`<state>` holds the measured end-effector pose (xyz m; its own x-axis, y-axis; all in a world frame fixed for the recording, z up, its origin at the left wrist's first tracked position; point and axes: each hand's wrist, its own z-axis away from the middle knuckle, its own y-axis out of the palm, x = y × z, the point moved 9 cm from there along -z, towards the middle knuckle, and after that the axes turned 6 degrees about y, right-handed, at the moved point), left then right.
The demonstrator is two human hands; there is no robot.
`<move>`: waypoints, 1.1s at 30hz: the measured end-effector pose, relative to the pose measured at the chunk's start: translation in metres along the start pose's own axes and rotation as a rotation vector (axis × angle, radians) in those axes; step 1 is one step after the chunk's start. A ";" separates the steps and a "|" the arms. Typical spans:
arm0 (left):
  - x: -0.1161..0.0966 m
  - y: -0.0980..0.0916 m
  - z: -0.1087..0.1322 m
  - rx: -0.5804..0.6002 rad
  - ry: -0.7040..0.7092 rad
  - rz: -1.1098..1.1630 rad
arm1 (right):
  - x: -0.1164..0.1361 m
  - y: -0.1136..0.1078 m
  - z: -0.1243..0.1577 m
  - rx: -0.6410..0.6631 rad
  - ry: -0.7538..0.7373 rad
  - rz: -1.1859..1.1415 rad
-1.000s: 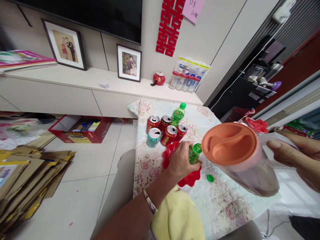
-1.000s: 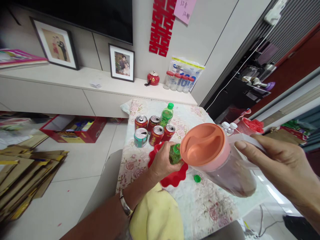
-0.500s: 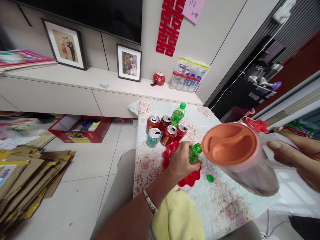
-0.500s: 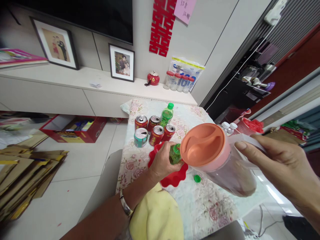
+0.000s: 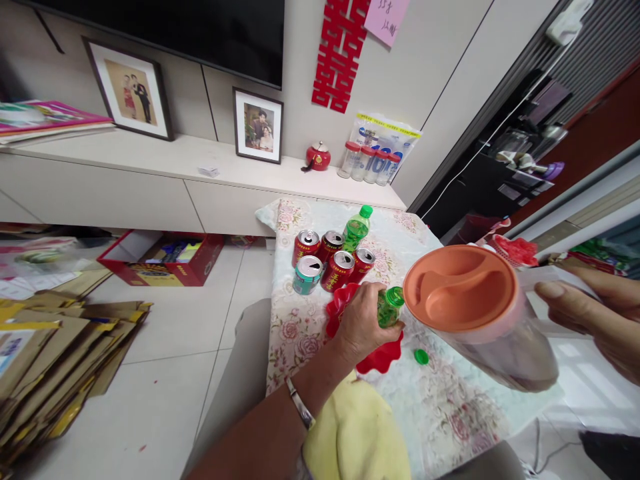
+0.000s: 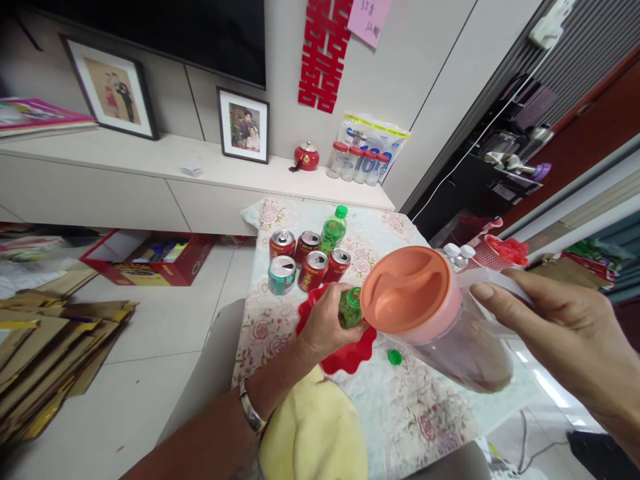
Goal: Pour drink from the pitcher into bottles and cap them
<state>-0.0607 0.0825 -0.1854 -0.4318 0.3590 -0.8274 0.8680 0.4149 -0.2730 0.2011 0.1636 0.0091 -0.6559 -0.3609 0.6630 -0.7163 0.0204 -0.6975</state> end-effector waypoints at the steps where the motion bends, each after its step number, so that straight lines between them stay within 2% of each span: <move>1: 0.000 0.000 0.000 0.002 0.000 0.001 | 0.011 0.005 0.000 -0.008 -0.001 0.000; 6: -0.001 0.000 -0.001 0.000 0.006 -0.002 | 0.074 0.034 -0.005 0.002 -0.032 -0.026; 9: 0.000 0.000 0.000 0.001 0.004 -0.004 | 0.085 0.037 -0.009 -0.007 -0.031 -0.024; 12: 0.000 0.000 0.000 0.003 0.003 -0.002 | 0.073 0.027 -0.010 -0.019 -0.032 -0.019; 18: -0.002 0.000 -0.001 0.006 0.010 0.004 | 0.015 0.001 -0.002 -0.025 0.003 -0.004; 21: -0.001 0.000 -0.001 0.000 0.013 0.006 | -0.006 -0.004 0.001 0.001 0.034 -0.022; 33: 0.000 0.000 -0.001 0.011 0.004 0.021 | -0.003 -0.005 -0.003 -0.020 -0.019 0.006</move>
<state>-0.0606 0.0831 -0.1849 -0.4147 0.3705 -0.8311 0.8793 0.3981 -0.2613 0.2062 0.1677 0.0116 -0.6555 -0.3787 0.6533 -0.7171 0.0408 -0.6958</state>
